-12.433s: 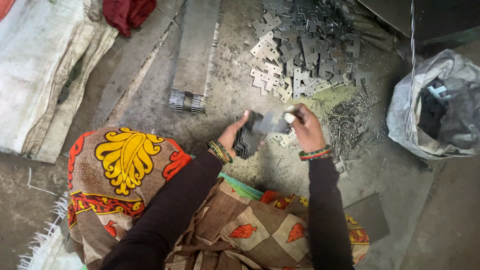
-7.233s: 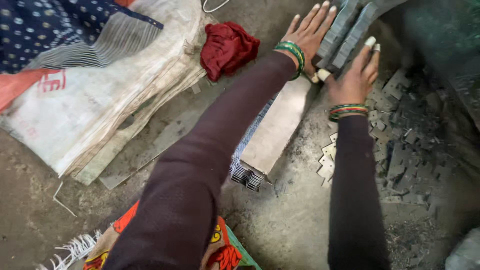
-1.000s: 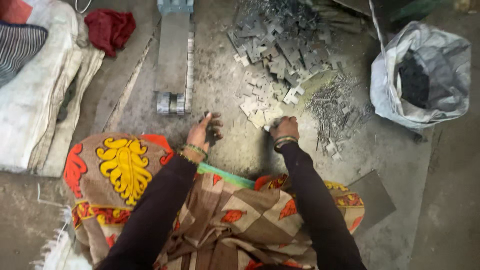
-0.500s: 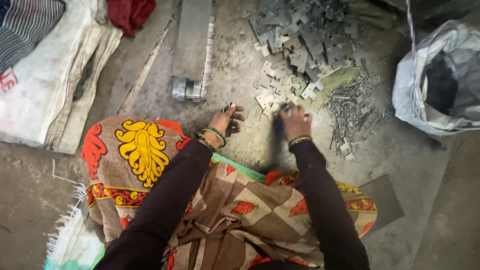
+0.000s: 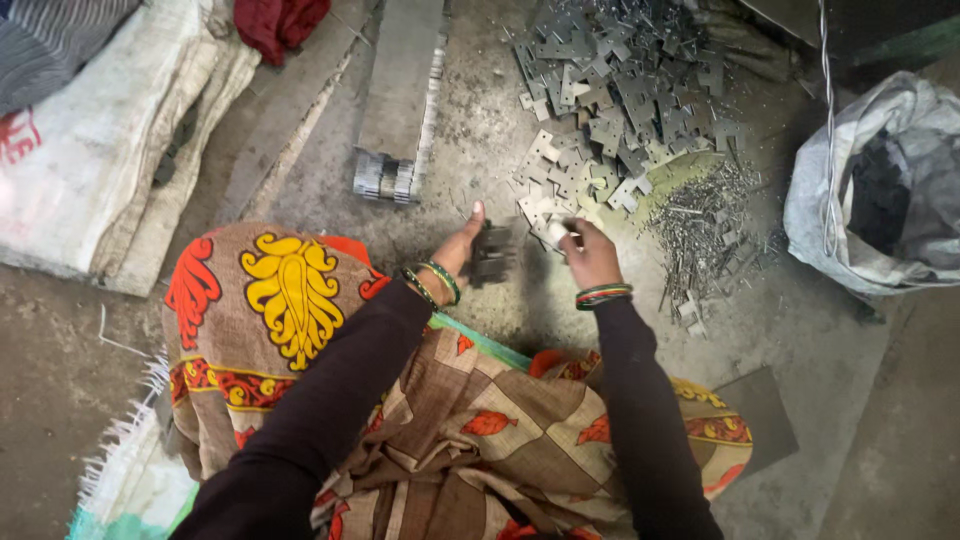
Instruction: The person sits on the floor and repeatedly wipes small metal parts with a white cloth. They pick up parts from a pile, wipe them, and place them into a neat stack. The process is continuous and repetitive.
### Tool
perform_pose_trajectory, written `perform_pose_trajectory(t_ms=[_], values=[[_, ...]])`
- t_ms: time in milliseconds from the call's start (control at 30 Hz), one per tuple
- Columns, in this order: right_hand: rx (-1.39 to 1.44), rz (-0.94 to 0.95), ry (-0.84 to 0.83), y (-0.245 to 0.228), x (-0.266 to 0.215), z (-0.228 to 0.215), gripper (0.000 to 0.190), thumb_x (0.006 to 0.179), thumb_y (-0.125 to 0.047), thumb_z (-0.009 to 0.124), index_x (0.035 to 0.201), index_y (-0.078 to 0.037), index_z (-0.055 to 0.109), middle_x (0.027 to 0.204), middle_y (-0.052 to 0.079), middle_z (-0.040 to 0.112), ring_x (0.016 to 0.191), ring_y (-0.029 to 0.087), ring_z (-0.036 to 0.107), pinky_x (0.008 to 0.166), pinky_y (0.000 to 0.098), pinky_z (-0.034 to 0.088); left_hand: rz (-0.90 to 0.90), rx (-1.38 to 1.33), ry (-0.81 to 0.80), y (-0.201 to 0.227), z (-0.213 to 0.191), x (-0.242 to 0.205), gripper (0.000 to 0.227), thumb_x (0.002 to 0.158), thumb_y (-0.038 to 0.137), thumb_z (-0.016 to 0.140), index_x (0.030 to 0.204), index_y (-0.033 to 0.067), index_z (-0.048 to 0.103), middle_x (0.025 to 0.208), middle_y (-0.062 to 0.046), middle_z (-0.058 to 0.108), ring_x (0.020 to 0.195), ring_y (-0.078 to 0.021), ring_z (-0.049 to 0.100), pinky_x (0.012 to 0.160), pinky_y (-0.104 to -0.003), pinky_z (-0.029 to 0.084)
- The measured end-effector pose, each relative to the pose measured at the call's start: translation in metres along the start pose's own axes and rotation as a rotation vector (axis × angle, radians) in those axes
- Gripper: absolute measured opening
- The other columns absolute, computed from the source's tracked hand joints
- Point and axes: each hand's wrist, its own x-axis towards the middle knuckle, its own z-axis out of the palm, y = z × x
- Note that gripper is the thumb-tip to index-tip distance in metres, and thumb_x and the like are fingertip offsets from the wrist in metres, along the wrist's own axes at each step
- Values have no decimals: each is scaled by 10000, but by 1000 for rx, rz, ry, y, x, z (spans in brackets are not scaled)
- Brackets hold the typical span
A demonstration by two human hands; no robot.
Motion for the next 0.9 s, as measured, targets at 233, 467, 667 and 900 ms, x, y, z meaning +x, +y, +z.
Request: perform_pose_trajectory(t_ms=[233,467,667,900], values=[[-279,250,-6,30,1,-2,342,800,-201,810,1064,-51,653,967,182,724,896,357,698,830,454,565,-51,20,-43,3,-9,8,796,833,810,522,1162,102,678,784,-32,628,624,-186,633,713,-497,661],[259,217,-155,-7,23,-19,262,938,-129,656,1179,-39,601,1045,108,752,767,240,639,718,404,505,-116,236,130,-6,-22,26,786,850,881,534,1184,178,644,885,-12,640,648,-133,543,619,-408,522],[-571,-235,246,1,27,37,348,847,-199,718,1140,-39,624,1061,198,677,906,364,685,797,421,583,-157,63,-220,-10,-15,14,809,819,744,627,1153,8,657,849,-124,680,698,-239,704,693,-435,658],[-33,346,17,22,32,22,291,926,-212,717,1135,-33,624,1083,175,758,973,300,747,849,391,593,-103,73,75,-1,-14,26,737,823,784,607,1070,91,647,801,-56,657,579,-196,600,568,-383,579]])
